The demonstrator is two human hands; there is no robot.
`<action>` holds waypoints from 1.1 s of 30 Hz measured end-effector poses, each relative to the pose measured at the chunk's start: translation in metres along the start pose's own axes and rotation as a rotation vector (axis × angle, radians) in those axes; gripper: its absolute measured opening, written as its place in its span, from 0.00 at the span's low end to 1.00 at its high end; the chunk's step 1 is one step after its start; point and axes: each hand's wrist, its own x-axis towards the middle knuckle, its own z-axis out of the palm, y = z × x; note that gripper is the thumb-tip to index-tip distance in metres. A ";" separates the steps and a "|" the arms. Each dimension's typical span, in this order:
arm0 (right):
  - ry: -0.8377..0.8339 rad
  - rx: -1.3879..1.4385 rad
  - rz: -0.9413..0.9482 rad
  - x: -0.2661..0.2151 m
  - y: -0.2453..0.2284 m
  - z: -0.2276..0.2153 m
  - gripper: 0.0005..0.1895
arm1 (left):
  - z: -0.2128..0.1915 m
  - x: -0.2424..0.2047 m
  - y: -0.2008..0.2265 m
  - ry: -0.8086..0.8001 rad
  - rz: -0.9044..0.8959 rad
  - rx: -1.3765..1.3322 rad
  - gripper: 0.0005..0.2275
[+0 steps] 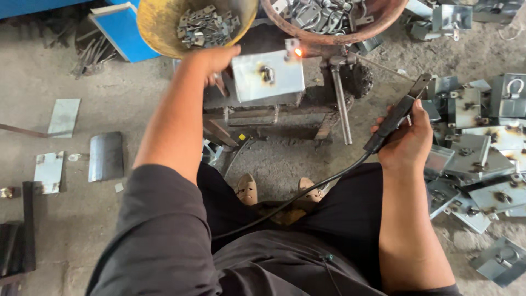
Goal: The person sits on the floor and welds small metal brackets onto rectangular metal plates using a welding torch. They pick up brackets from a yellow bowl, place them on the plates, and weld them in place, occasionally flipping the plates to weld different sides.
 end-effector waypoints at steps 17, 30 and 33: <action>-0.035 -0.172 0.027 0.007 0.031 0.006 0.16 | 0.041 -0.055 -0.062 0.314 0.528 0.448 0.64; -0.060 -0.252 -0.030 -0.004 0.040 0.030 0.12 | 0.042 -0.073 -0.078 0.468 0.682 0.312 0.52; -0.047 -0.251 -0.026 -0.003 0.042 0.033 0.11 | 0.072 -0.096 -0.098 0.534 0.421 0.132 0.28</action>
